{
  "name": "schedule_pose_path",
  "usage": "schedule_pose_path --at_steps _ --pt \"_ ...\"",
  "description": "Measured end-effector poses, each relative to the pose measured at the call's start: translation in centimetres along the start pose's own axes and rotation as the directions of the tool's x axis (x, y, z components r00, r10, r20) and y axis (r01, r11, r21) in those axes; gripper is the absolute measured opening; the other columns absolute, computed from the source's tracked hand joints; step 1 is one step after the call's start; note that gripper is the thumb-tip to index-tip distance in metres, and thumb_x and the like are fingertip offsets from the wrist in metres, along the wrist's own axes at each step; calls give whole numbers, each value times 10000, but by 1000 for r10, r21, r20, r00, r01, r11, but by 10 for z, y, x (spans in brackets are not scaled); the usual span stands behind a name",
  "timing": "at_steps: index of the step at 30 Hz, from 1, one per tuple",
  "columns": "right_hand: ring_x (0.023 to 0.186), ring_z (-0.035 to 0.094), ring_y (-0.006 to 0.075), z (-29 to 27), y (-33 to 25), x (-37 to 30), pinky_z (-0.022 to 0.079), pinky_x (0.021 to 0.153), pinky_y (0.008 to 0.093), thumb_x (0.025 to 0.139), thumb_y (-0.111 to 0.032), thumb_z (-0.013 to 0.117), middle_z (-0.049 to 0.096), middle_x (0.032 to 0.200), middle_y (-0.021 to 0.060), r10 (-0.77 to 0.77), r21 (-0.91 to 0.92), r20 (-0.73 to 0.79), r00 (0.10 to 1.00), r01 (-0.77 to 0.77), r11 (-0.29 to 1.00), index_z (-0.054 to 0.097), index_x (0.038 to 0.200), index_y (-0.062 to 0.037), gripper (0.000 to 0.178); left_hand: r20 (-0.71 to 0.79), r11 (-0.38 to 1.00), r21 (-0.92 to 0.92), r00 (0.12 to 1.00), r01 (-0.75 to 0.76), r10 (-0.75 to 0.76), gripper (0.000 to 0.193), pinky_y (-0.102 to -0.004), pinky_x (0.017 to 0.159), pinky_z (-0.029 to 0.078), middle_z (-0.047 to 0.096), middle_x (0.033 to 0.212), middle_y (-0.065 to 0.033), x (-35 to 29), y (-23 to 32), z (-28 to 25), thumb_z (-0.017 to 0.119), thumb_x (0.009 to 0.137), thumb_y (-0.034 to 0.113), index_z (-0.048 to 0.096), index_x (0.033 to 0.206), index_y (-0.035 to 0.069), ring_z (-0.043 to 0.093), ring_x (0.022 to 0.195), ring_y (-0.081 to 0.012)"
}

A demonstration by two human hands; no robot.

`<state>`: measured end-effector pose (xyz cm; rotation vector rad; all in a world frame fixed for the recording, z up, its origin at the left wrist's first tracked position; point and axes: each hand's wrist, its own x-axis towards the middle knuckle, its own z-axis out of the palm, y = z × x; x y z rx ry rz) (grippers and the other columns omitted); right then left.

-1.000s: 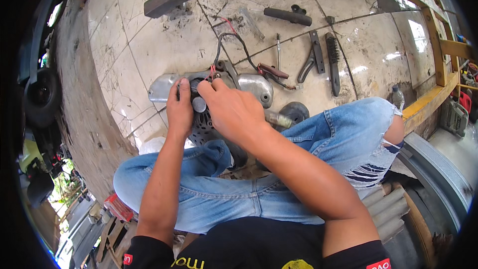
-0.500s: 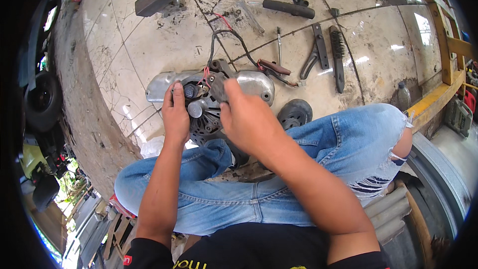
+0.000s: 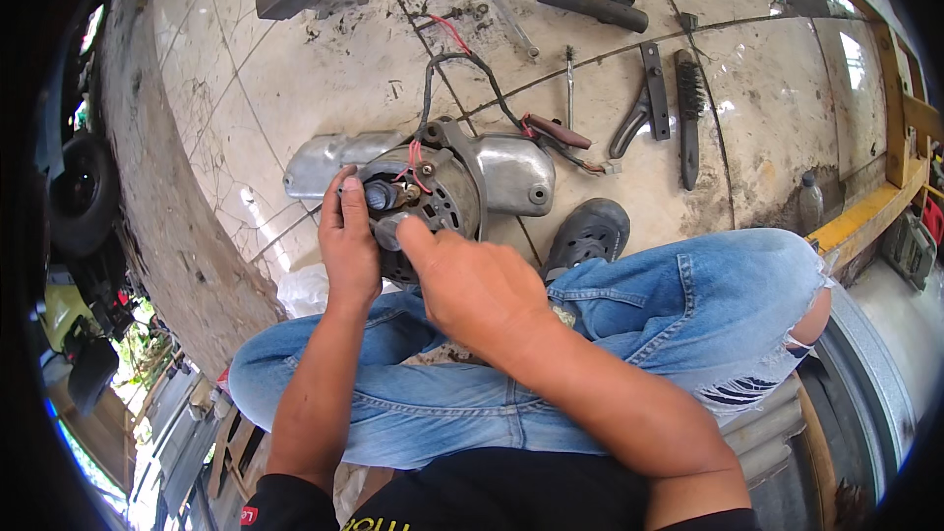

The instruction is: The person sits on the floor and works on a small electric motor, using a hammer to tap components and a screwdriver to adjust internal parts. The person handles the motor casing and internal wiring throughout the process.

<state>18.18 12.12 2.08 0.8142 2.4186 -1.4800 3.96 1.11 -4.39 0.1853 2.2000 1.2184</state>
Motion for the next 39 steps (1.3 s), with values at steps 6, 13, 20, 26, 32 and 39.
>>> schedule_pose_path --at_steps 6,13,20,26,32,39 --pt "714 654 419 -15 -1 -3 516 609 523 866 -68 544 649 813 192 25 21 -92 995 -24 999 451 1057 -76 212 -14 995 60 997 -81 81 452 -300 934 451 628 1138 -131 -4 11 1 565 1016 351 571 1272 -22 567 1039 -180" --pt "703 655 409 -11 7 0 514 601 516 862 -72 542 644 784 190 -27 -102 -62 998 21 995 458 1036 -76 194 21 998 -56 999 -23 24 451 -292 908 461 631 1100 -129 -3 10 3 564 1019 347 565 1278 -22 569 1010 -164" --pt "721 643 440 0 7 5 502 617 538 873 -73 533 653 804 219 19 48 -90 996 -15 999 447 1065 -63 210 3 996 55 997 -71 71 468 -291 895 469 630 1111 -133 -4 14 2 566 1017 358 558 1287 -24 576 1001 -163" --pt "706 639 453 -6 7 7 500 627 551 881 -68 526 647 788 236 -10 -14 -42 999 9 1000 433 1038 -38 185 13 996 88 1000 -26 25 450 -301 1012 398 593 1244 -127 -7 17 1 527 1036 356 570 1297 -8 522 1141 -181" --pt "703 649 448 -9 0 4 513 624 548 851 -34 526 643 772 224 -38 -110 -78 996 29 993 435 1020 -30 192 -14 986 142 995 -91 94 467 -317 1032 380 580 1259 -163 -1 4 -1 540 1027 364 569 1293 -19 508 1177 -214" --pt "714 650 450 -1 2 -5 520 635 542 844 -24 526 632 799 239 -22 -116 -92 995 11 993 436 1029 -27 206 -25 996 81 999 -39 41 494 -362 1152 262 468 1441 -257 0 -3 -1 553 1013 379 566 1290 -31 375 1406 -317"
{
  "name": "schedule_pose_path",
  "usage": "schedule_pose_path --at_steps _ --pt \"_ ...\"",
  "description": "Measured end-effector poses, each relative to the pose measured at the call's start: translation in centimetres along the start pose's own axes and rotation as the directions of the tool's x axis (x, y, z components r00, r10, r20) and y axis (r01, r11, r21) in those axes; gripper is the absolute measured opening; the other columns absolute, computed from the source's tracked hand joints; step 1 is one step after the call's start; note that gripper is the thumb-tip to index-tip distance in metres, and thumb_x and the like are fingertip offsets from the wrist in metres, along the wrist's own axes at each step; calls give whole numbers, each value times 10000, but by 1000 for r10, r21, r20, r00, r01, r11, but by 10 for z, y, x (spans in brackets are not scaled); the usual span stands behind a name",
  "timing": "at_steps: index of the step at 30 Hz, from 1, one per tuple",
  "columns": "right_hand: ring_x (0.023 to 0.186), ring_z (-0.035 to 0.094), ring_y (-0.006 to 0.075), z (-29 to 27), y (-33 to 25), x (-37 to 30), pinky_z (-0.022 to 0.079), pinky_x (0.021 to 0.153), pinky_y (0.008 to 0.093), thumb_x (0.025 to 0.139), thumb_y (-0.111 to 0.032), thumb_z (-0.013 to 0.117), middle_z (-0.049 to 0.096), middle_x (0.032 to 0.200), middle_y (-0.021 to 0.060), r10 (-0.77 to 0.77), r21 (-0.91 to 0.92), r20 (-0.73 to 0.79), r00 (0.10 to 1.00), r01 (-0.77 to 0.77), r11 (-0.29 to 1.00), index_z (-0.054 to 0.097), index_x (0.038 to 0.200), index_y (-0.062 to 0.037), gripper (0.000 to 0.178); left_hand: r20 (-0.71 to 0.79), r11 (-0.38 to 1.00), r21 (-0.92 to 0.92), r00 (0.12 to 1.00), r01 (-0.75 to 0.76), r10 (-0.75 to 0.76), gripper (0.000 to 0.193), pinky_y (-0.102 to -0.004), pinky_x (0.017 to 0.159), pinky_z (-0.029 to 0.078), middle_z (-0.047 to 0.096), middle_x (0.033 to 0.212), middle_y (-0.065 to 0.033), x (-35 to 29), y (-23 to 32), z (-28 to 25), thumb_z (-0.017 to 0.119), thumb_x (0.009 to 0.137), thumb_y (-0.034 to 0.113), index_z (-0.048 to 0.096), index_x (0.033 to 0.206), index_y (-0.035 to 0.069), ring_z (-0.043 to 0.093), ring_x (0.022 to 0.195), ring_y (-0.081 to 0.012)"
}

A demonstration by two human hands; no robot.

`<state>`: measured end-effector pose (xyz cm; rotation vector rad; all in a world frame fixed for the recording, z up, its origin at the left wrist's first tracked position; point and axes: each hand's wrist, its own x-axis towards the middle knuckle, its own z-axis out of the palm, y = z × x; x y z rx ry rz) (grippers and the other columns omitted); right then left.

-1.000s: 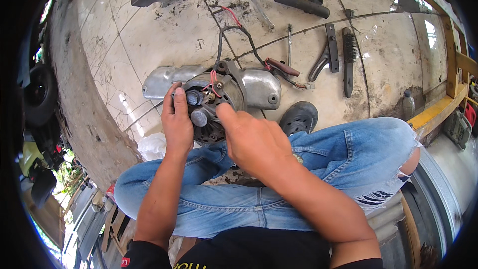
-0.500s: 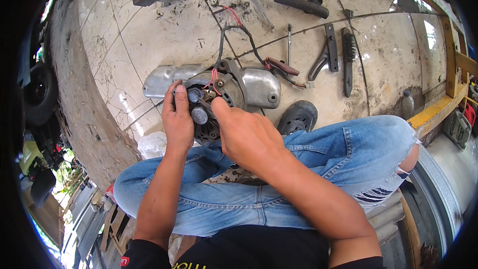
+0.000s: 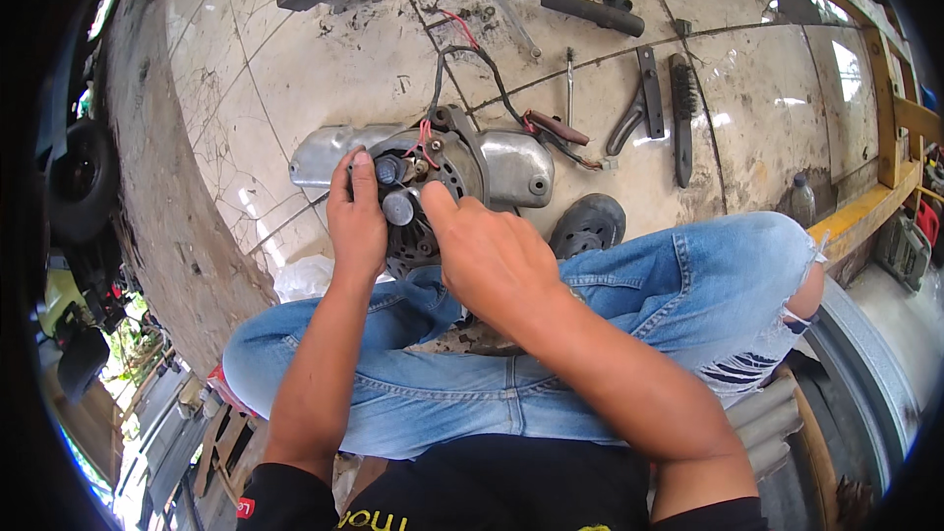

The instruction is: The person sits on the floor and works on a small electric motor, using a hammer to tap components and a screwdriver to adjust internal parts. The person handles the motor casing and internal wiring throughout the process.

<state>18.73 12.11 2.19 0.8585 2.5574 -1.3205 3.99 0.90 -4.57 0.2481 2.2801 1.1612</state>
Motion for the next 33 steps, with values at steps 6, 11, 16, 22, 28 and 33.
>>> schedule_pose_path --at_steps 6,11,16,22,28,33 --pt "752 647 464 7 1 -7 525 665 541 827 2 542 618 879 261 -15 46 -98 995 20 999 418 1097 -13 297 -35 998 -60 999 3 -5 524 -361 1142 276 482 1425 -248 3 -10 3 544 1013 408 558 1293 -34 400 1382 -304" --pt "760 653 466 20 1 -12 534 673 535 835 3 544 612 933 277 -95 173 -141 985 119 978 407 1160 10 353 -37 992 -121 999 25 -30 542 -355 1112 316 509 1388 -231 3 -10 5 534 1015 420 547 1287 -48 454 1317 -294" --pt "724 679 434 21 -13 -15 563 615 493 873 -29 518 610 956 275 19 -60 23 1000 -17 998 410 1254 25 400 -43 991 -131 999 -1 -4 535 -352 1067 360 565 1303 -202 5 -16 6 539 1011 432 558 1276 -32 513 1215 -271" --pt "704 689 417 24 -22 -17 577 599 470 890 -49 504 610 971 269 40 -108 23 999 -38 993 408 1284 29 413 -31 982 -183 998 44 -50 505 -327 970 426 629 1150 -142 6 -12 6 539 1012 436 573 1259 -4 562 1068 -216" --pt "738 665 451 -3 -6 -4 532 665 541 890 -110 534 642 824 279 81 23 -4 997 -81 996 434 1171 9 321 -20 982 -186 999 38 -43 526 -324 938 443 634 1138 -145 3 -9 6 548 1004 446 563 1273 -6 570 1045 -205" --pt "783 635 490 -19 21 5 474 730 566 882 -118 565 645 774 305 74 153 -153 985 -50 987 389 1305 -1 473 -13 988 -149 999 34 -36 585 -348 976 429 613 1209 -193 8 -15 4 562 986 477 542 1304 -14 566 1113 -252"
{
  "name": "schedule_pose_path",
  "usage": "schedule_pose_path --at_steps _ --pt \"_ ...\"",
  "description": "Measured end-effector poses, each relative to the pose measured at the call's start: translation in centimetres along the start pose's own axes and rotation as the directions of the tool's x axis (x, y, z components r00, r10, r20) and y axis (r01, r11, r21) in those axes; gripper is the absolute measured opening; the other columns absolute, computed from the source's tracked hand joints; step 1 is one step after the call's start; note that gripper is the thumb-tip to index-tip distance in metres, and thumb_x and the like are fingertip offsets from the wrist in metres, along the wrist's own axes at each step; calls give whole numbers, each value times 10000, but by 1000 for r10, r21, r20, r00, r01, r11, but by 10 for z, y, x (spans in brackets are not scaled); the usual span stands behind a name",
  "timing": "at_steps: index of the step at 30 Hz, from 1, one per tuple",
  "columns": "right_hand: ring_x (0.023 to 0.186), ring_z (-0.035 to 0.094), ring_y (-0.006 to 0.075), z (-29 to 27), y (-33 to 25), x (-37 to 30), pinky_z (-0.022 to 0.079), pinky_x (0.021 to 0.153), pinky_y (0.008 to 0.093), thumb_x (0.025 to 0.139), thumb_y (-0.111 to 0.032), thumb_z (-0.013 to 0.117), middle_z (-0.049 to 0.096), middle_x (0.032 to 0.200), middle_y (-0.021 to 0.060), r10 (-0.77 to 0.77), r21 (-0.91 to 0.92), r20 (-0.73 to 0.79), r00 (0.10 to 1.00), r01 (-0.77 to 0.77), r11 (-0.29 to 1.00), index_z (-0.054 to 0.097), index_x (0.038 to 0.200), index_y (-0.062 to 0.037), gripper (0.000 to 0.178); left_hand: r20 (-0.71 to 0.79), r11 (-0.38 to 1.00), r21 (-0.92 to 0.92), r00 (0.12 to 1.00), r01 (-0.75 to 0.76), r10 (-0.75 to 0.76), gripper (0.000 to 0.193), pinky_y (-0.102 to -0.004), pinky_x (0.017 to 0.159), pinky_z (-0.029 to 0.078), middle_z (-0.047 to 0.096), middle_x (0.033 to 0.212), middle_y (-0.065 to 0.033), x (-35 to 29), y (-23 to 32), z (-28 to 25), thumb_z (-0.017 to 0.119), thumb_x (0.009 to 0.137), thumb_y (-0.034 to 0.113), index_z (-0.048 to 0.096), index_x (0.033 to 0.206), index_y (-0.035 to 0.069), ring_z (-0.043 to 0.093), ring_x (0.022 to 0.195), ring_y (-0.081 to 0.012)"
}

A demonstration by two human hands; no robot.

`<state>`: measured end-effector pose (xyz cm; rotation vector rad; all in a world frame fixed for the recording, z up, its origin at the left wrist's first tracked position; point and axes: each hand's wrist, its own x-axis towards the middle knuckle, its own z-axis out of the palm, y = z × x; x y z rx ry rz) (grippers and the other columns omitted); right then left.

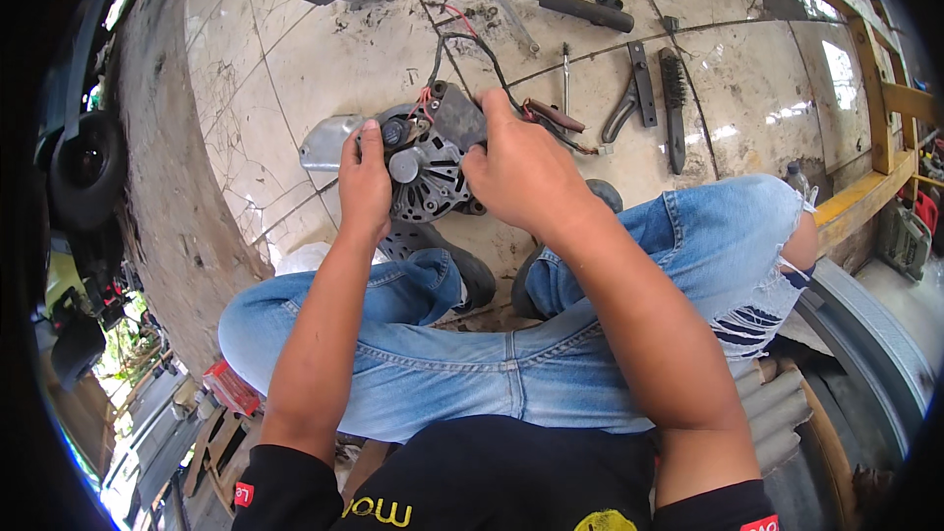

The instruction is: The person sits on the floor and works on a small electric motor, using a hammer to tap components and a screwdriver to adjust internal parts. The person handles the motor casing and internal wiring throughout the process.

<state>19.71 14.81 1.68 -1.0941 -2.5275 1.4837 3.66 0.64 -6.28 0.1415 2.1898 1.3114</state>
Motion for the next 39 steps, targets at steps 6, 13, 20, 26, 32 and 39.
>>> schedule_pose_path --at_steps 6,13,20,26,32,39 --pt "788 631 497 16 -4 -4 461 727 567 870 -43 582 640 780 321 -110 21 16 994 109 994 285 1462 -34 662 23 996 91 1000 14 -16 659 -383 1024 412 575 1283 -271 -1 10 3 546 969 527 515 1342 -15 549 1211 -360" --pt "830 633 479 33 -15 -6 473 729 541 875 -31 570 652 875 292 -161 -92 -24 987 158 983 281 1488 -80 680 19 995 101 1000 -19 18 689 -401 999 439 591 1258 -302 -4 14 1 564 948 548 526 1334 -21 580 1182 -392" --pt "806 665 432 35 -19 -9 521 712 530 870 -51 559 668 966 217 -166 -379 21 986 161 911 267 1517 -236 734 21 975 207 997 -76 73 690 -406 948 473 652 1146 -290 -10 33 -2 585 926 570 566 1293 -15 627 1101 -390" --pt "806 666 426 40 -21 -12 516 718 539 867 -47 561 667 944 221 -124 -395 -5 992 112 912 266 1518 -219 735 15 963 250 995 -100 99 693 -412 923 486 667 1115 -282 -8 26 0 581 925 581 567 1292 -6 641 1070 -398" --pt "798 661 418 29 -12 0 506 715 546 882 -49 545 662 859 240 -198 -239 56 979 206 949 270 1518 -158 702 26 957 256 991 -134 132 678 -423 930 481 658 1137 -287 -8 27 -1 573 933 573 566 1291 -3 627 1095 -409" --pt "798 649 435 31 -13 -3 495 704 543 884 -45 538 665 894 242 -193 -329 41 980 196 924 272 1517 -173 698 34 978 196 997 -73 68 669 -413 984 440 619 1199 -287 -10 31 -2 568 938 569 569 1298 5 576 1162 -401"
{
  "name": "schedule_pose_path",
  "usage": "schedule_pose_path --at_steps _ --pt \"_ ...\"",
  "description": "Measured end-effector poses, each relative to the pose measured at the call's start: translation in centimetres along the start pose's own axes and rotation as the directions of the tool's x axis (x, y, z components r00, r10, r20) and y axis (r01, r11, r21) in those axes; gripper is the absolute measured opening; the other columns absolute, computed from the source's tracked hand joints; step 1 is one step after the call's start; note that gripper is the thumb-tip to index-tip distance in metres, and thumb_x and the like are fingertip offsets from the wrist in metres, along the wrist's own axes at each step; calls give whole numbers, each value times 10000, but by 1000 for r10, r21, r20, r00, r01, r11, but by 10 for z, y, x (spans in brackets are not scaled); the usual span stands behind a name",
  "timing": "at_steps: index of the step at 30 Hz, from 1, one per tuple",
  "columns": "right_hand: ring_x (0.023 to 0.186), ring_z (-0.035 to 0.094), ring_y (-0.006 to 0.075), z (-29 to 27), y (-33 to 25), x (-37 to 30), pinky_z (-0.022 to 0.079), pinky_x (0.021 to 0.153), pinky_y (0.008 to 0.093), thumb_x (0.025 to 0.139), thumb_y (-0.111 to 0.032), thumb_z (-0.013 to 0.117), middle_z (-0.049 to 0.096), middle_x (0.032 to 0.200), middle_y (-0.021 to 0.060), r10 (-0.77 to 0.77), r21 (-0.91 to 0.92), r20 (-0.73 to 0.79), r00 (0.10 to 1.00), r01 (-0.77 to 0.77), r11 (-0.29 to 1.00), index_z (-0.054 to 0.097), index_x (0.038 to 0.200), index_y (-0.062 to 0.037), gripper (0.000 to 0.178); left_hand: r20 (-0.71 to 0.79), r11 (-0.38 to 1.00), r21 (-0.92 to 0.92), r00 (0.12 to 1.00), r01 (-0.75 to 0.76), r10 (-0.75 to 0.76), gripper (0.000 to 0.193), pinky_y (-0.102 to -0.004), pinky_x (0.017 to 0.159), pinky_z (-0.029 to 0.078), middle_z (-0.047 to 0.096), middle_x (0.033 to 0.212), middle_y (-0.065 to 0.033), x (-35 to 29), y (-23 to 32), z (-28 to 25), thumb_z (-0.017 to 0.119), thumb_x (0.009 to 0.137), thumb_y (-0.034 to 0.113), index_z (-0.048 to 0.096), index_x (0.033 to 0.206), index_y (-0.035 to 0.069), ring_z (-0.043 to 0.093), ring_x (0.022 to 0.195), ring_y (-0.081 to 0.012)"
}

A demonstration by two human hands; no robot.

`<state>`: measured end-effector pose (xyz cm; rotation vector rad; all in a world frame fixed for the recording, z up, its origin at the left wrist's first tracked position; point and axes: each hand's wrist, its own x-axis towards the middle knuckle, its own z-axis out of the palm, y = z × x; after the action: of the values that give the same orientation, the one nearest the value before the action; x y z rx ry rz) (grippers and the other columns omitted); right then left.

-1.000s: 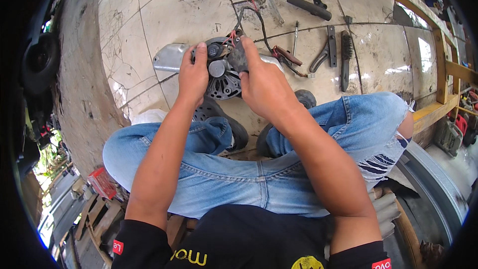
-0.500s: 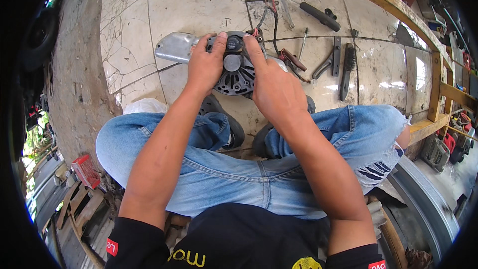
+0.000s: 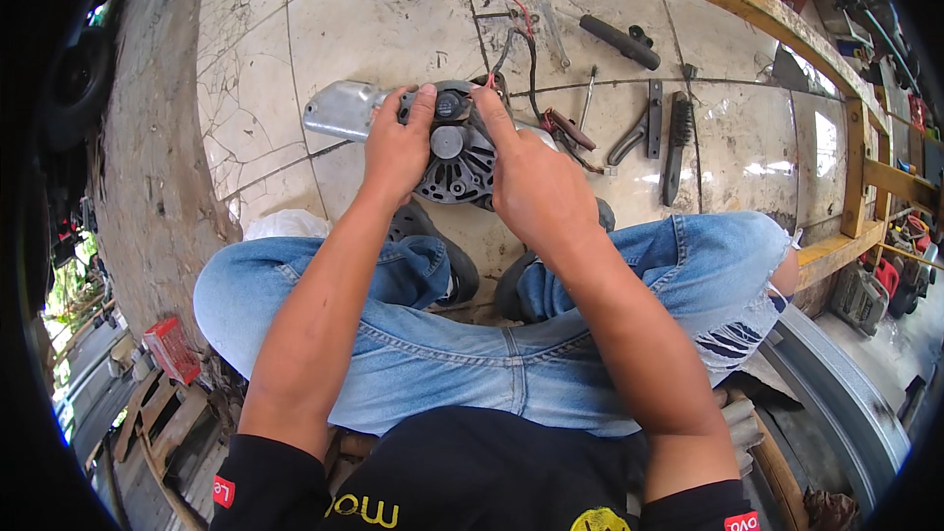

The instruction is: The person sits on the floor and works on a small electric motor, using a hammer to tap components and a screwdriver to adjust internal parts. The person handles the motor casing and internal wiring throughout the process.

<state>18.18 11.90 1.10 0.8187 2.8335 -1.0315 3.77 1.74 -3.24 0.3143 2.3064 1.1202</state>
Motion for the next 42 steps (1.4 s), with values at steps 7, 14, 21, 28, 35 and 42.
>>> schedule_pose_path --at_steps 7,14,21,28,35,42 --pt "794 647 441 3 3 -2 491 707 549 884 -54 542 664 897 241 5 142 -30 1000 -1 990 270 1517 -178 700 -18 999 47 1000 -23 24 668 -407 989 434 612 1203 -294 0 -2 1 572 938 570 571 1294 6 570 1166 -407" --pt "857 625 454 -1 5 3 480 744 543 872 -34 546 644 956 250 -21 149 -3 1000 22 989 273 1516 -168 713 -28 997 61 998 -51 52 663 -424 929 479 653 1132 -297 0 -4 2 575 935 568 572 1280 2 624 1092 -420" --pt "783 642 451 5 4 -1 475 700 552 862 -36 562 657 857 265 51 182 -24 998 -45 982 263 1522 -177 738 -29 996 80 998 -44 47 645 -424 924 482 656 1125 -297 0 -3 1 581 938 551 571 1284 7 625 1089 -421" --pt "747 633 465 8 7 -3 469 687 559 861 -48 565 642 791 285 24 204 -83 996 -6 979 253 1529 -175 748 -31 996 72 998 -51 54 645 -427 923 483 659 1116 -298 1 -3 2 583 935 551 574 1283 7 626 1085 -426" --pt "750 632 470 5 9 -2 469 689 565 858 -51 562 642 776 284 21 199 -43 999 -12 980 253 1530 -173 749 -35 995 69 997 -70 72 658 -428 913 486 659 1110 -300 2 -5 3 587 931 556 576 1281 -1 632 1074 -425" --pt "772 634 478 6 7 -2 474 706 563 849 -32 557 650 813 295 16 224 -57 998 -3 975 265 1525 -177 750 -39 998 58 999 -33 35 666 -431 900 491 666 1085 -299 0 -4 2 579 932 561 579 1273 -11 638 1057 -422"
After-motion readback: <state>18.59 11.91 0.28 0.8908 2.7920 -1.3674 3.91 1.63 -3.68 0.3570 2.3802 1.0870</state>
